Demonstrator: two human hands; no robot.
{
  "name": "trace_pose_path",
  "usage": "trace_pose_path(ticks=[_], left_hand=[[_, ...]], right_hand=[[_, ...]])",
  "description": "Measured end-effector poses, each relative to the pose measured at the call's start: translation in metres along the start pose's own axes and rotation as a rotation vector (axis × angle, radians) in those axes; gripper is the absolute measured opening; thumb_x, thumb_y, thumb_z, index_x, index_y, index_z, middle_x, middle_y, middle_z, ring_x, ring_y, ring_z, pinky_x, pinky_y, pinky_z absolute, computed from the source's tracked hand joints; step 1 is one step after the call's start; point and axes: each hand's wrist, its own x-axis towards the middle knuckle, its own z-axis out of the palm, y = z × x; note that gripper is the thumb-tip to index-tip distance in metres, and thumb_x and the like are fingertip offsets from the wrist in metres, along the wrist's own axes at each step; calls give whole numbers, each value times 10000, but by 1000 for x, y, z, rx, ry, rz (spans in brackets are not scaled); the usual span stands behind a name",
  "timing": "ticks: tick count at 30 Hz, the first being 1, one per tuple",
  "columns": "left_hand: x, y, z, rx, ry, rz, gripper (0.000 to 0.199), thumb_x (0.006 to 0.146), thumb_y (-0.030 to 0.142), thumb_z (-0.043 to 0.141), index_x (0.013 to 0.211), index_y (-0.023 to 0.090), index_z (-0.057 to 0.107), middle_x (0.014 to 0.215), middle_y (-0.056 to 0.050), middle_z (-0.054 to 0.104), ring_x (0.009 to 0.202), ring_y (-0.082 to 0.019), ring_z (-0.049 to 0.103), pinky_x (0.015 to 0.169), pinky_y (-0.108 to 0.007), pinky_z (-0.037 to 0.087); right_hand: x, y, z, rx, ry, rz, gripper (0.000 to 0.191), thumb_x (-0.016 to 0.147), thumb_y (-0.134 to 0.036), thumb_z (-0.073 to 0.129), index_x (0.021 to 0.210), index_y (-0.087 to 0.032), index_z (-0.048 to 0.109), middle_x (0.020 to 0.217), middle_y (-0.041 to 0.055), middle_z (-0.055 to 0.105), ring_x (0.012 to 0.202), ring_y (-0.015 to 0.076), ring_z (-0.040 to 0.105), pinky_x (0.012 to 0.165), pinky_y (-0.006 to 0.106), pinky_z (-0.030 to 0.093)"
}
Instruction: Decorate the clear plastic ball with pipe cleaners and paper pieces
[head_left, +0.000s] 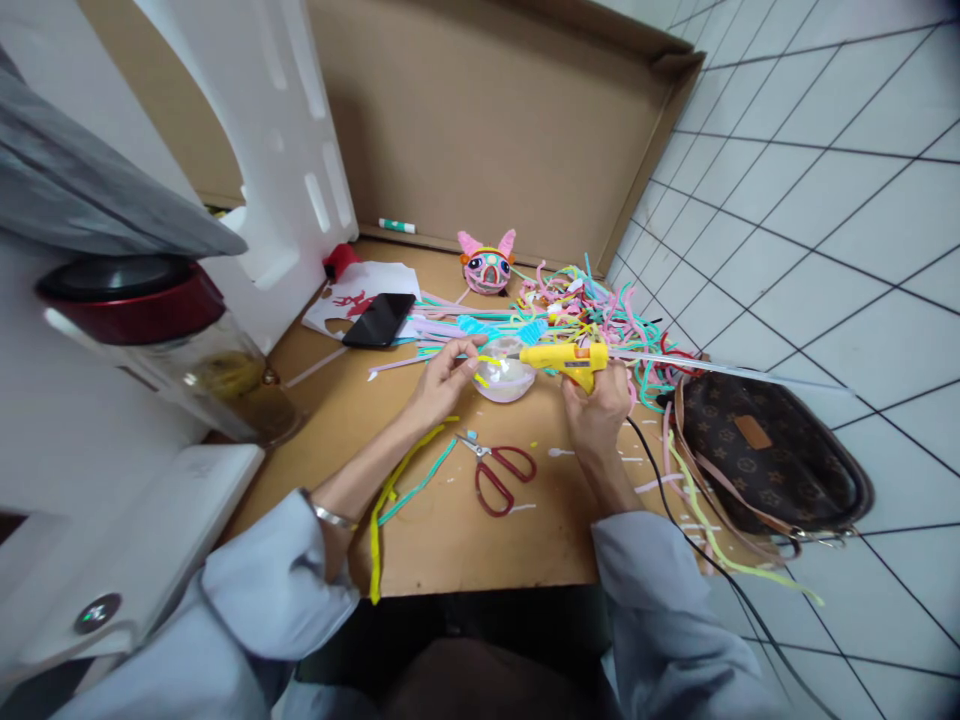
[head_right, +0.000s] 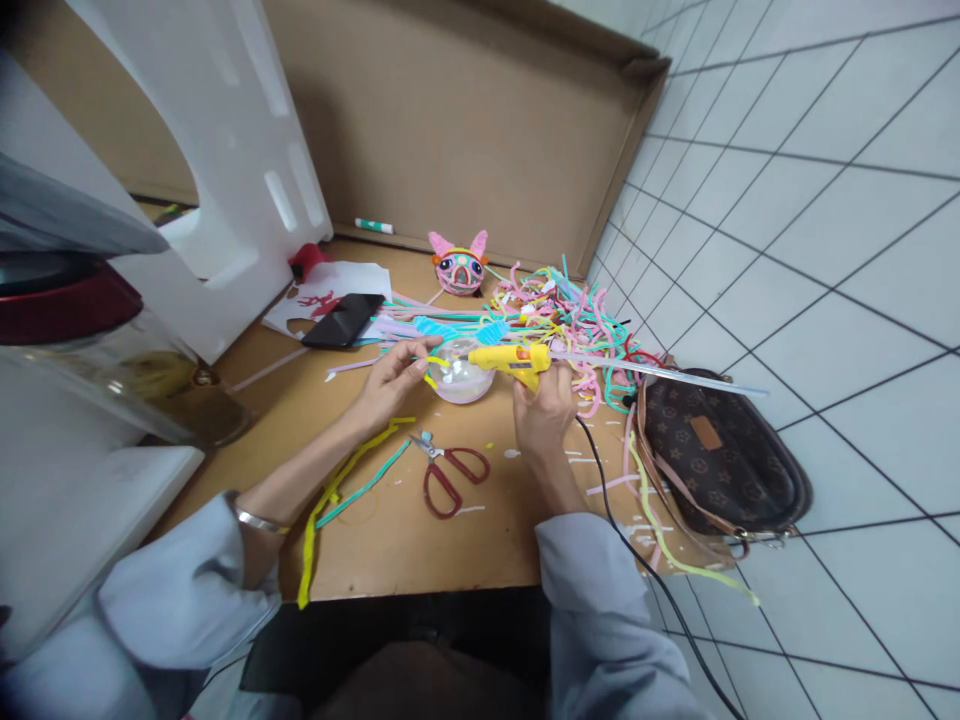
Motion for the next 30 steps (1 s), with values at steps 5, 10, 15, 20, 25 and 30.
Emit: trace_pose_path(ticks=[5,10,15,20,25,30], left_hand=[[0,0,0,1,-3,1,272,844,465,589,839,203,517,1320,-140,614,1280,-297,526,1080,-457,360],[0,1,0,-8,-6,5,291,843,484,595,832,205,514,1298,-136,623,1270,-299,534,1075,-462,366],[0,-2,0,-13,-3,11,274,851,471,590,845,207,519,1294,-139,624,1264,-300,530,1071,-468,358],[0,-2,-1,-12,-6,14,267,854,463,583,837,207,512,1305,-141,618,1254,-293,535,1064,-456,358],[0,-1,0,-6,-12,4,295,844,490,580,838,206,503,1319,-148,610,1254,-294,540,1051,-450,382],[1,-1,0,18,-18,19,284,851,484,566,839,208,499,1323,-150,608,1264,-294,537,1061,-459,375]], right_hand=[[1,1,-1,-9,-34,35,73,839,-256,559,883,-200,571,880,77,560,855,252,561,732,354,458],[0,0,-2,-1,-45,69,75,830,-265,561,870,-205,579,876,81,572,862,257,563,741,358,460],[5,1,0,89,-43,234,203,775,-346,615,891,-181,607,914,104,618,899,267,586,801,386,479],[14,17,-7,280,-249,500,332,703,-506,631,808,-193,600,743,37,614,688,204,545,666,337,465],[-9,28,-33,72,-602,366,305,705,-463,606,852,-195,607,800,52,632,723,210,559,643,310,404],[-41,30,-63,-188,-850,189,272,746,-422,650,850,-172,627,869,88,653,783,226,596,677,309,396]])
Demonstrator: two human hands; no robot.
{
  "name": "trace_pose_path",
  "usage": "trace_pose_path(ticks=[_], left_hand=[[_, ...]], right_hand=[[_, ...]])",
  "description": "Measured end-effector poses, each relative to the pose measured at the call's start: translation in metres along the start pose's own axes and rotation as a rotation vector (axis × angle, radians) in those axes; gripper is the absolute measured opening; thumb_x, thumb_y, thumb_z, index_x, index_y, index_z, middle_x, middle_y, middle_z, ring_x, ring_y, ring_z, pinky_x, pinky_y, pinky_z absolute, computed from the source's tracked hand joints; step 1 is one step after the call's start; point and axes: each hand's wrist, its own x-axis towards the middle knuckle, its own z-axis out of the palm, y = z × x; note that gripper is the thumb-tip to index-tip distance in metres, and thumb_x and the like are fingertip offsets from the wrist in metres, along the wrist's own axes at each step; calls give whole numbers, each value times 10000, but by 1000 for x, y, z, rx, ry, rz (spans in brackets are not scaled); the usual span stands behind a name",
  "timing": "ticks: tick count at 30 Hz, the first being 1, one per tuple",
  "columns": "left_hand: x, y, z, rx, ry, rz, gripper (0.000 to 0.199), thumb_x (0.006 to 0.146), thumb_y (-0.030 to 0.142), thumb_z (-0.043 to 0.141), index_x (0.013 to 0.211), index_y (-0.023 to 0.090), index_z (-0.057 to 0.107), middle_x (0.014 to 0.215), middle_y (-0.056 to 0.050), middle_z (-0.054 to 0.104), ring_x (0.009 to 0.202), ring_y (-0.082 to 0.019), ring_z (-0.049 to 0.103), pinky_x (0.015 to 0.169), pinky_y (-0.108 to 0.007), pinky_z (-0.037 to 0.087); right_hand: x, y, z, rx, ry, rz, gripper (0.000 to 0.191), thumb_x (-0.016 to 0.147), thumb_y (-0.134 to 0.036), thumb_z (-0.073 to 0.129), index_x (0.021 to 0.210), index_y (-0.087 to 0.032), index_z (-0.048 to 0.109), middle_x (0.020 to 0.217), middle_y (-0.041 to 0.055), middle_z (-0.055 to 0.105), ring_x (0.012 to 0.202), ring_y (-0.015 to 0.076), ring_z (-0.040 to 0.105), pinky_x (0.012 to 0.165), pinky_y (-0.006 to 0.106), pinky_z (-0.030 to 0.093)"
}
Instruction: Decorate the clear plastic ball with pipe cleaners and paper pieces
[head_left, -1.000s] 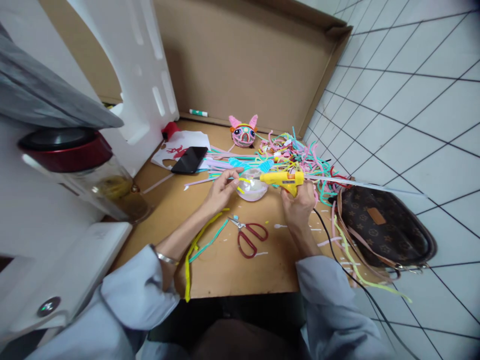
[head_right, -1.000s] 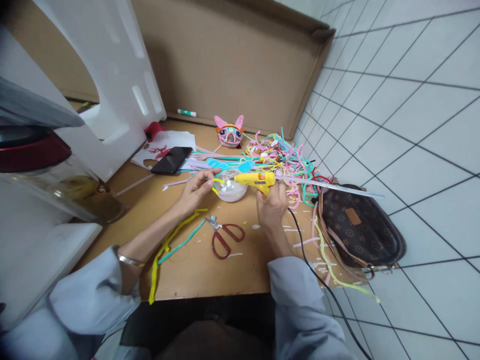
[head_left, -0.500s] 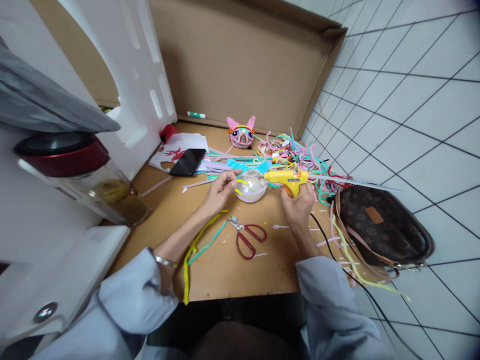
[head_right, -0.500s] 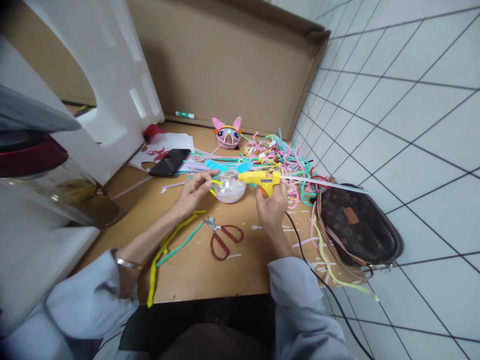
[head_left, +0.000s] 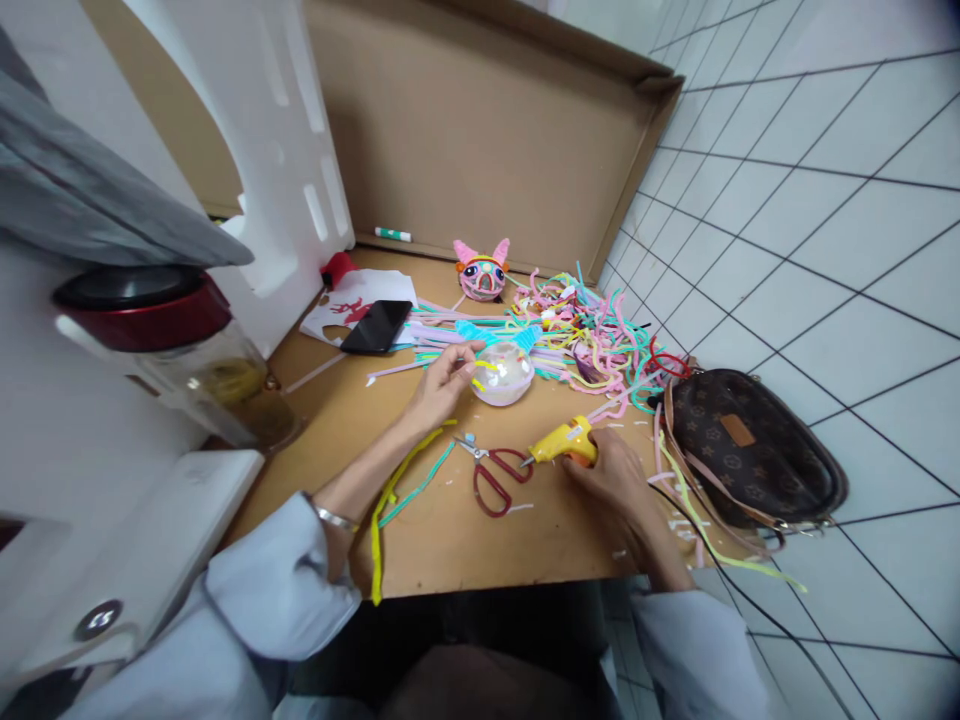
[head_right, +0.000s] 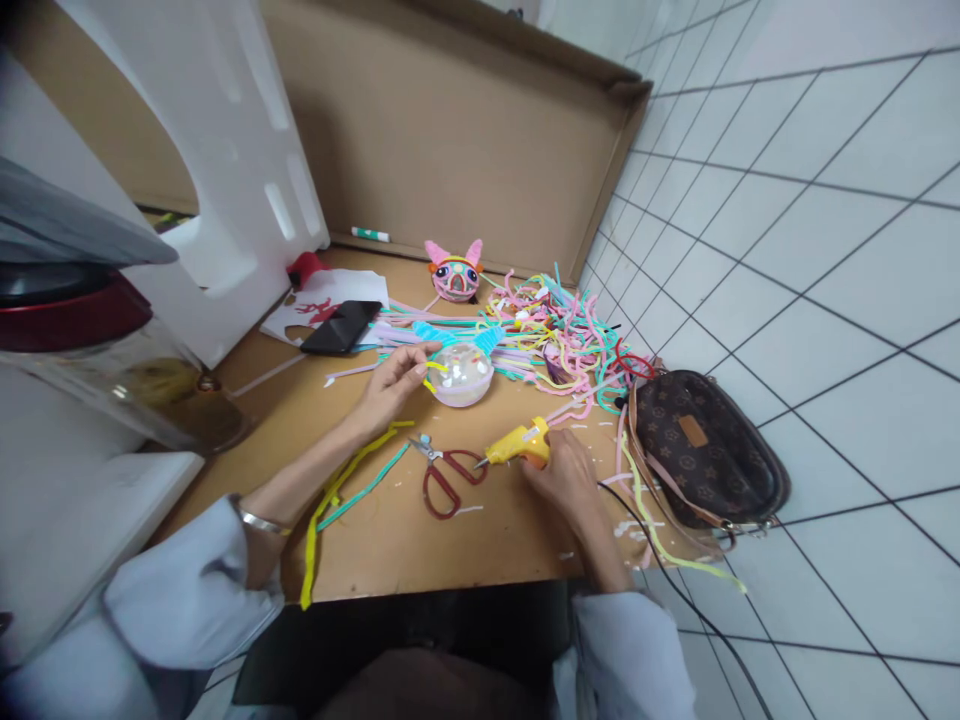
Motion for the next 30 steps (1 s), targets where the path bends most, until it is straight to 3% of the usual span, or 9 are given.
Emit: trace_pose_path(ticks=[3,6,10,14,19,22,26,30], left_hand=[[0,0,-1,16,-11,8,284,858,488,553,840,210,496,1317,-152,610,1269,-297,533,1069,-471,370],[-1,0,-3,42,-35,16,286,866,493,546,855,210,504,1330,-151,599,1292,-295,515,1093,-480,353],[-3,2,-4,96,-49,33,274,879,487,547,868,214,520,1327,-135,597,1320,-294,489,1124,-490,320],[-4,9,-4,173,-78,58,289,880,505,551,859,217,549,1327,-121,603,1307,-300,496,1129,-492,323],[-6,18,-1,247,-121,87,281,907,497,529,866,222,562,1342,-114,596,1322,-278,479,1140,-469,325],[-8,21,1,268,-145,105,269,919,481,523,875,219,562,1360,-116,584,1323,-270,479,1141,-463,326],[-10,19,2,239,-148,105,262,911,477,544,954,219,546,1368,-127,575,1314,-274,490,1134,-467,338],[-10,14,1,209,-124,88,297,913,490,534,1034,219,534,1362,-131,569,1304,-280,501,1122,-471,350]], right_hand=[[-10,2,-14,-75,-17,-98,316,762,-472,682,857,-170,658,898,103,673,833,252,617,717,332,415],[-4,-10,-35,-7,116,-211,221,825,-393,657,880,-180,685,900,94,690,833,245,632,728,340,436],[24,-47,-53,389,287,-447,181,916,-237,527,912,-188,701,837,62,678,789,190,628,715,301,470],[53,-86,-46,472,264,-551,176,903,-184,550,922,-191,724,898,63,698,829,180,641,757,294,485],[63,-107,-36,220,149,-473,119,882,-186,614,890,-165,732,915,89,713,823,202,638,725,294,447],[59,-108,-33,203,130,-441,91,861,-170,630,839,-169,718,892,81,711,810,200,633,702,286,429],[56,-98,-29,385,273,-419,119,842,-159,592,782,-181,691,817,59,677,757,181,606,695,283,439],[63,-77,-25,780,406,-311,125,814,-261,599,747,-189,677,773,39,660,687,156,575,647,278,457]])
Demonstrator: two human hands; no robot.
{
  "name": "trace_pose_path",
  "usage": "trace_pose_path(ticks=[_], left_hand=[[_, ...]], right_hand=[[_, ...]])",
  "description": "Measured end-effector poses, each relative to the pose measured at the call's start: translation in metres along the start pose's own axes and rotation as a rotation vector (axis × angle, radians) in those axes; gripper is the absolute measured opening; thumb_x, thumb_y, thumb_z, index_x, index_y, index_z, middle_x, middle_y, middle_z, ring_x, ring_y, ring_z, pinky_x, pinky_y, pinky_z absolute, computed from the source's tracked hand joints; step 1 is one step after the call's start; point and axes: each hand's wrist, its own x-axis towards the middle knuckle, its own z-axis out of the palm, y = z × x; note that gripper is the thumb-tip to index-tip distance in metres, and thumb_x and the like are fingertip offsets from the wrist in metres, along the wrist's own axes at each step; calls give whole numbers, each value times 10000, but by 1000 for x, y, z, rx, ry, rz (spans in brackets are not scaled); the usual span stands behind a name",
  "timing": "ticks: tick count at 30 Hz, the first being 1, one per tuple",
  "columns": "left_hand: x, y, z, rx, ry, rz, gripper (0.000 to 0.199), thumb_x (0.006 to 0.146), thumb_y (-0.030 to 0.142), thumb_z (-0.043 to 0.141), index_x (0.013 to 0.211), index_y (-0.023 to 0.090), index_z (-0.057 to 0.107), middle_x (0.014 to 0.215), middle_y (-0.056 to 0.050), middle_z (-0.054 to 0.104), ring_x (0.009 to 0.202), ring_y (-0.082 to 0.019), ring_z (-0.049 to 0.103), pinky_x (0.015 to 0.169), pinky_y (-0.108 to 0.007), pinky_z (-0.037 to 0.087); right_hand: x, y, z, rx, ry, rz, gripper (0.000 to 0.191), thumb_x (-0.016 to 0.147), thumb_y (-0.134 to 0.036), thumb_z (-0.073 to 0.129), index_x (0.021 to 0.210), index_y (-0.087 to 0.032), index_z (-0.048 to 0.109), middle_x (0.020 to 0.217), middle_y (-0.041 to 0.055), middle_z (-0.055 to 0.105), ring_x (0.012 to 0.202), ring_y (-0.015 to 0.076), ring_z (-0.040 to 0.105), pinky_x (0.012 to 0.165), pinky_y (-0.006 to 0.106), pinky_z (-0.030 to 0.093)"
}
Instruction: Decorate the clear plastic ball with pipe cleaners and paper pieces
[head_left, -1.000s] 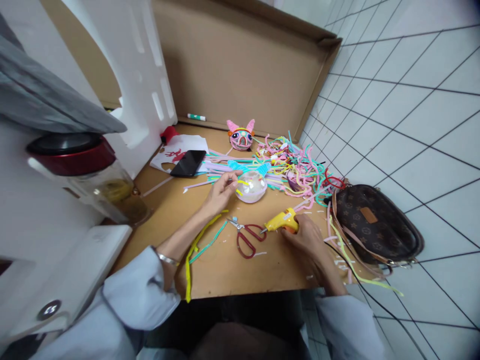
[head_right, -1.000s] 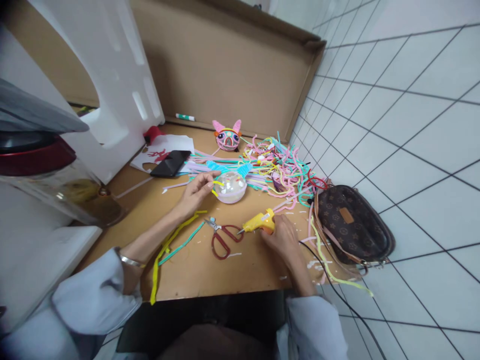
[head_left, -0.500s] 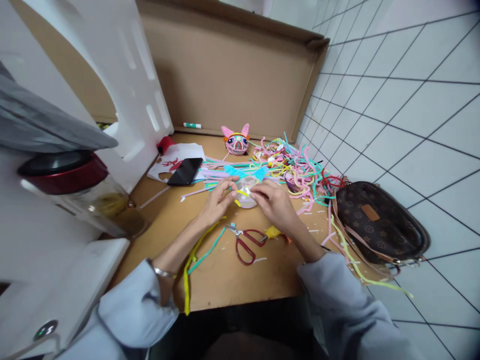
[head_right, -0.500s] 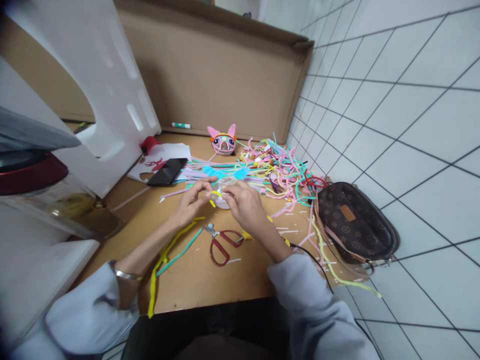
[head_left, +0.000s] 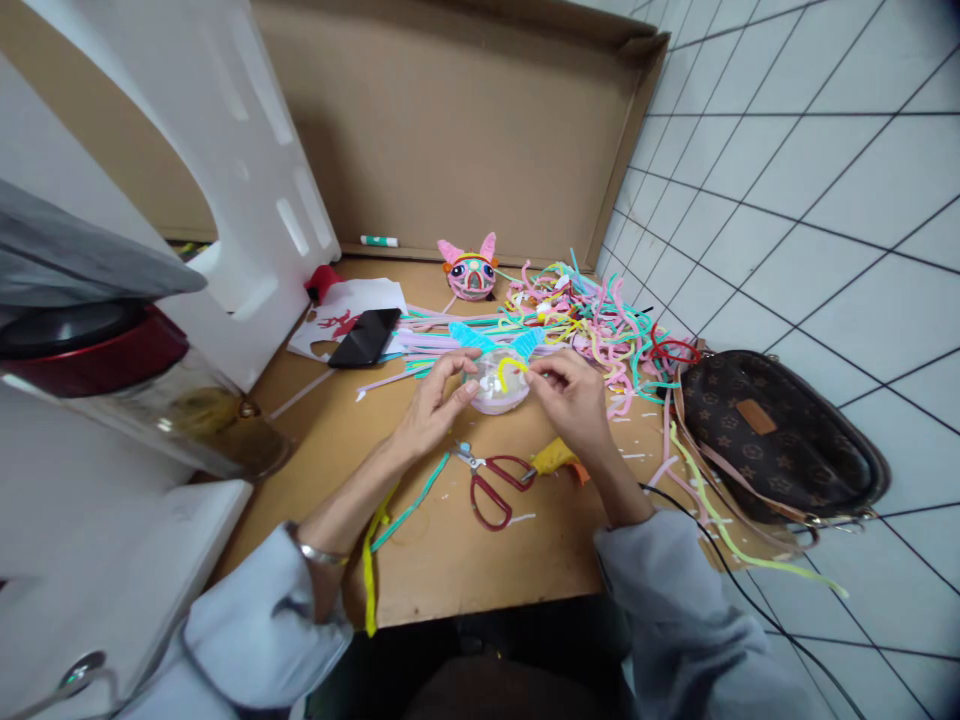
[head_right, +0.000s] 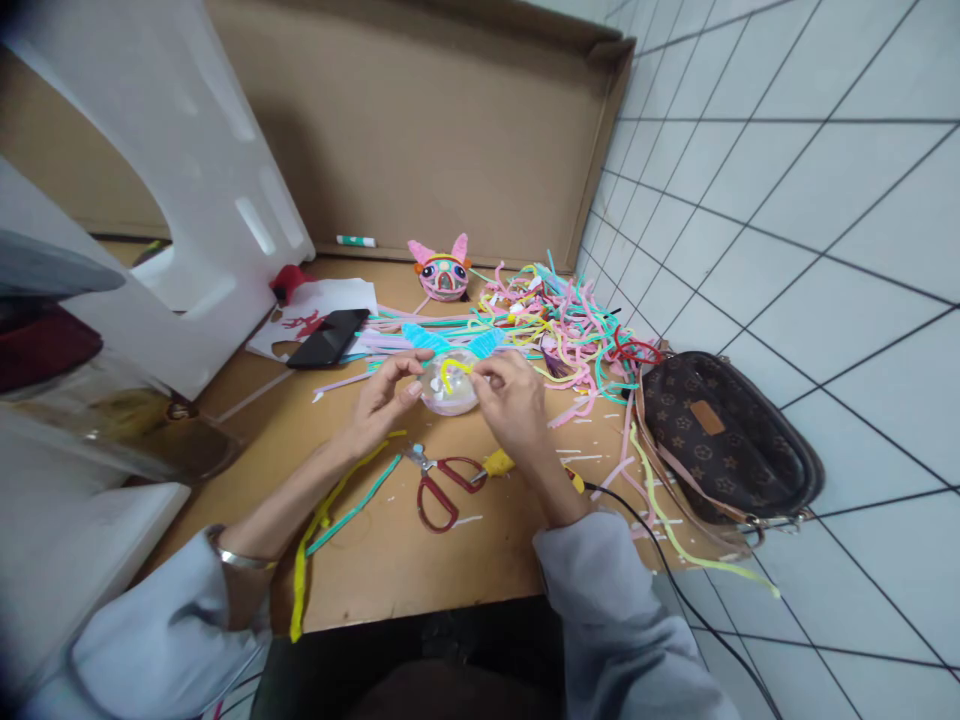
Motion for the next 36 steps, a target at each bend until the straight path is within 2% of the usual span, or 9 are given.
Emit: trace_pose_path(ticks=[4,8,15,28,36], left_hand=[[0,-3,-1,5,13,0,290,911,488,537,1010,216,551,1335,-128,574,1293,-277,500,1128,-465,342],[0,-5,0,12,29,-5,307,889,508,561,1001,222,555,1321,-130,562,1292,-281,491,1116,-465,359],[1,-8,1,62,38,21,304,826,473,653,944,213,548,1321,-128,545,1297,-282,481,1130,-460,344],[1,-7,5,17,50,-7,288,732,246,627,973,225,471,1316,-136,547,1305,-272,487,1115,-459,369],[-1,-4,8,33,47,-13,309,750,279,647,993,225,464,1331,-139,540,1316,-273,476,1126,-459,350]], right_hand=[[4,15,-7,300,26,235,162,738,-349,641,713,-190,641,610,-14,606,530,117,514,520,248,429],[2,18,-2,386,3,318,172,675,-358,660,708,-191,639,573,-26,590,490,107,509,481,236,424],[-4,17,11,415,-40,329,134,650,-313,678,688,-185,671,612,-10,642,546,120,566,524,238,454],[-10,14,16,373,-88,312,130,672,-328,666,678,-199,657,609,-3,660,539,137,585,533,256,464],[-15,9,23,305,-44,339,92,678,-289,680,677,-198,675,642,15,704,573,163,640,585,282,504]])
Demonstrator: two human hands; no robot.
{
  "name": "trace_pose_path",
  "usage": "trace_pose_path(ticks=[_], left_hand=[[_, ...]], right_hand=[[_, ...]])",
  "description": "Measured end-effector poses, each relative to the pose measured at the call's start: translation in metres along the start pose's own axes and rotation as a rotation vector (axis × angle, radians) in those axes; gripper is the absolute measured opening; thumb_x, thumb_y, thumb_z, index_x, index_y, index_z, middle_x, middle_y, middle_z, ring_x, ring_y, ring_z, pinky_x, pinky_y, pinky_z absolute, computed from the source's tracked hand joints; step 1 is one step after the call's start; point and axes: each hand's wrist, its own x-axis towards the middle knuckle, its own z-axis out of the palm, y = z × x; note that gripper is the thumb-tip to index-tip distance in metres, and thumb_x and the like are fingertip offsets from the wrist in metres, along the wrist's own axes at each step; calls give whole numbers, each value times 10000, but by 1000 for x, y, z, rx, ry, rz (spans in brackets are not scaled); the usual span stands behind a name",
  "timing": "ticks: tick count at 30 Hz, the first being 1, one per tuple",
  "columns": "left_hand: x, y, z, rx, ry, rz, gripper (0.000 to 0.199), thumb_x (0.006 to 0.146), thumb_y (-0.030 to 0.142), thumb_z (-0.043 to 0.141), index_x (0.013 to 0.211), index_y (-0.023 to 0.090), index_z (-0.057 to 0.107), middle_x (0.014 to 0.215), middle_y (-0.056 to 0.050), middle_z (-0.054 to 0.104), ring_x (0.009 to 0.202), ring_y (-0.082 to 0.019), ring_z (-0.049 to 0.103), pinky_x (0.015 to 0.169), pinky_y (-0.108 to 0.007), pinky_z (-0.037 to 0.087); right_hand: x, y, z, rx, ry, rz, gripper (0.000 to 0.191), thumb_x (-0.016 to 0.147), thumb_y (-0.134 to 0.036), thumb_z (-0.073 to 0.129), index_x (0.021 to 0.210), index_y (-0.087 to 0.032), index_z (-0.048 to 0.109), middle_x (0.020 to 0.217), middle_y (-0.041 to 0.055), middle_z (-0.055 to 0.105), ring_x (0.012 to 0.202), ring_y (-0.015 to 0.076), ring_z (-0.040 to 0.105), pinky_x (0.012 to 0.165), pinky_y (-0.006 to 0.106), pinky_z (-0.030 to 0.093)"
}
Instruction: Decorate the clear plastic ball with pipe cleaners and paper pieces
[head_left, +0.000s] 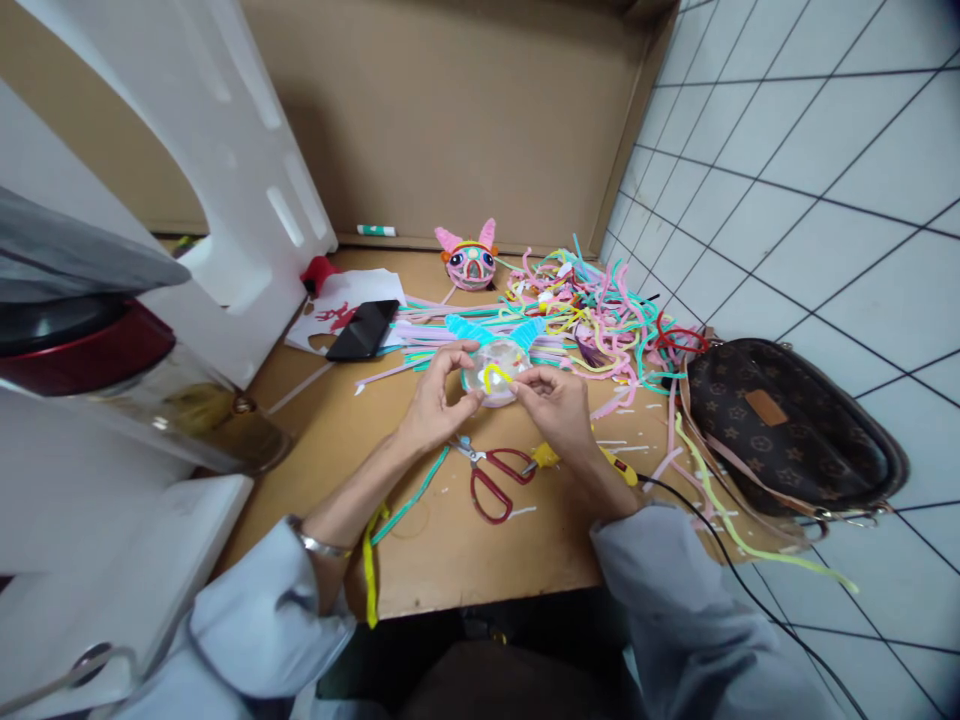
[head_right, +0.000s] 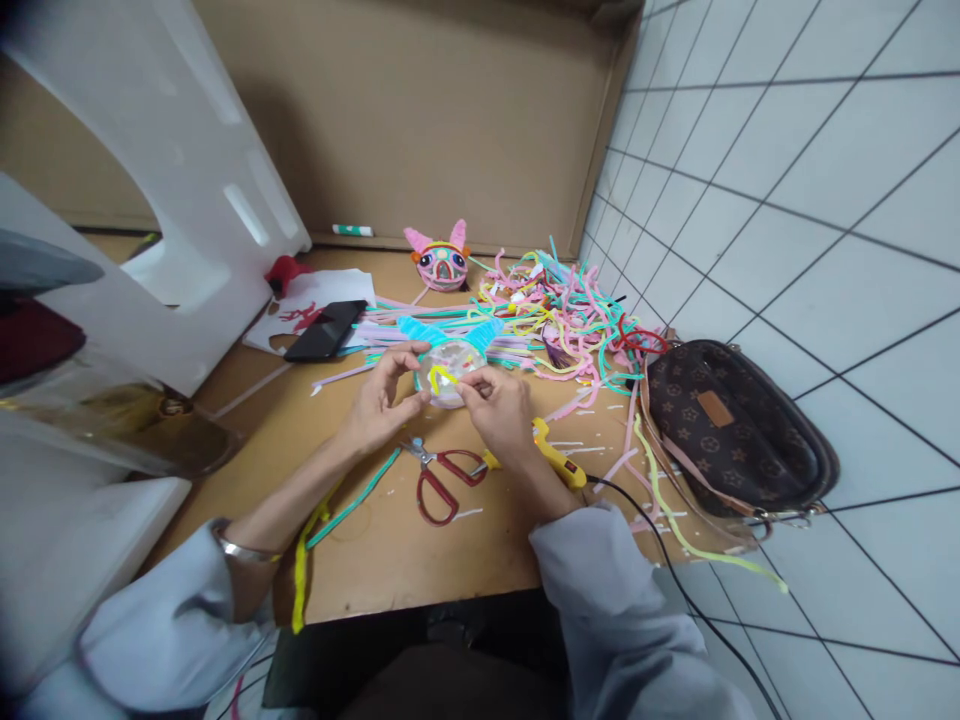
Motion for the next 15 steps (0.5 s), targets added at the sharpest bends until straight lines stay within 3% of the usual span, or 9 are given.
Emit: trace_pose_path(ticks=[6,15], left_hand=[[1,-6,2,11,19,23,340,774,386,691,973,225,468,1328,-138,543,1307,-271,483,1117,-434,358],[2,-9,4,127,52,86,291,795,334,676,963,227,464,1284,-125,570,1259,-258,511,1083,-450,401]], right_hand=[[-2,0,2,-60,24,-26,110,696,-299,665,665,-195,681,644,23,715,558,165,641,582,283,491],[-4,2,3,-203,35,-76,99,749,-267,668,703,-197,720,685,28,741,589,171,664,599,277,502]])
